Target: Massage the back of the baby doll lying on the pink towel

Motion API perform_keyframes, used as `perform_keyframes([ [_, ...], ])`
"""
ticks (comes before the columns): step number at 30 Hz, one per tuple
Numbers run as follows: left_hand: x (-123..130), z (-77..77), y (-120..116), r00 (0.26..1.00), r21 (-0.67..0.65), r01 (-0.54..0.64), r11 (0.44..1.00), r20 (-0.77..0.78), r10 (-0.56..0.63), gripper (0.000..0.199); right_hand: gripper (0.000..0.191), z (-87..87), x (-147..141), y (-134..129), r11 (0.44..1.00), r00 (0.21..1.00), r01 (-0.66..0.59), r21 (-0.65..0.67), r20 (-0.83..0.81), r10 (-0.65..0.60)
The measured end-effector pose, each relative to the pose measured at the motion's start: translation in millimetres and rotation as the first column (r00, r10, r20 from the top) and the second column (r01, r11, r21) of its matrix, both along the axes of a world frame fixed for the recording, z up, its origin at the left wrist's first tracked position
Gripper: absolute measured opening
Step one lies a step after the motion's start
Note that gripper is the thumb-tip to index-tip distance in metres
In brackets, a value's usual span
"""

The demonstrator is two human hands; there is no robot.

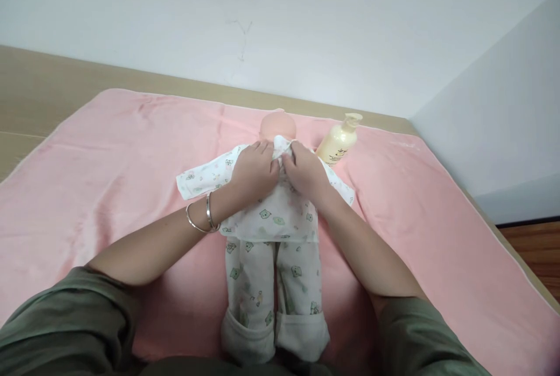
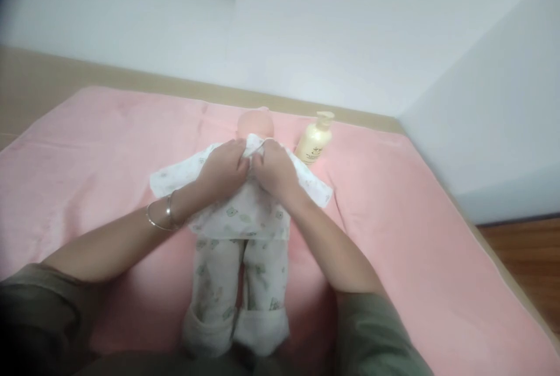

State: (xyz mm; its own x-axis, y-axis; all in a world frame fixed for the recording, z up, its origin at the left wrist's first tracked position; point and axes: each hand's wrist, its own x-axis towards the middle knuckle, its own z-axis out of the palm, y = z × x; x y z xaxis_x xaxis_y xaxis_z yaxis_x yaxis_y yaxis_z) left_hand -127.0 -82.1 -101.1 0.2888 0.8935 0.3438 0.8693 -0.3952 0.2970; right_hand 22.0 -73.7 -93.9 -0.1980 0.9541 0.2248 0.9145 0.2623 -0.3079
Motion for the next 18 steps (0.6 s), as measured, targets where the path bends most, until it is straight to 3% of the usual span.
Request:
perform_keyframes([
  [3, 2.0, 3.8, -10.4, 0.997, 0.065, 0.058, 0.996, -0.063, -0.054, 0.036, 0.038, -2.2, 12.7, 25.8, 0.999, 1.000, 0.012, -0.047, 0.009, -0.011],
  [5, 0.3, 7.4, -9.2, 0.997, 0.037, 0.040, 0.998, -0.068, -0.037, 0.029, 0.040, -1.3, 13.1, 26.3, 0.998, 0.998, -0.026, -0.059, 0.046, 0.029],
  [8, -7.0, 11.3, 5.2, 0.999, -0.104, -0.038, 0.994, -0.006, 0.037, 0.026, 0.038, 3.1, 2.4, 5.8, 0.998, 0.989, -0.047, -0.034, 0.142, 0.052],
  [11, -15.4, 10.4, 22.7, 0.994, -0.244, -0.080, 0.967, 0.056, 0.096, 0.038, 0.038, 5.9, -11.3, -16.9, 0.997, 0.980, -0.053, 0.054, 0.192, 0.042],
  [13, -17.4, 8.0, 27.3, 0.993, -0.269, -0.093, 0.959, 0.043, 0.108, 0.043, 0.037, 5.5, -15.4, -20.6, 0.993, 0.982, -0.068, 0.095, 0.180, 0.050],
  [15, -14.7, 5.4, 23.1, 0.996, -0.222, -0.086, 0.971, -0.001, 0.088, 0.042, 0.032, 4.4, -13.0, -13.0, 0.995, 0.990, -0.072, 0.074, 0.130, 0.062],
  [18, -4.7, 1.3, 5.2, 0.998, -0.044, -0.027, 0.999, -0.053, 0.025, 0.035, 0.024, 3.5, -0.8, 8.6, 0.998, 0.999, -0.049, -0.034, 0.022, 0.049],
])
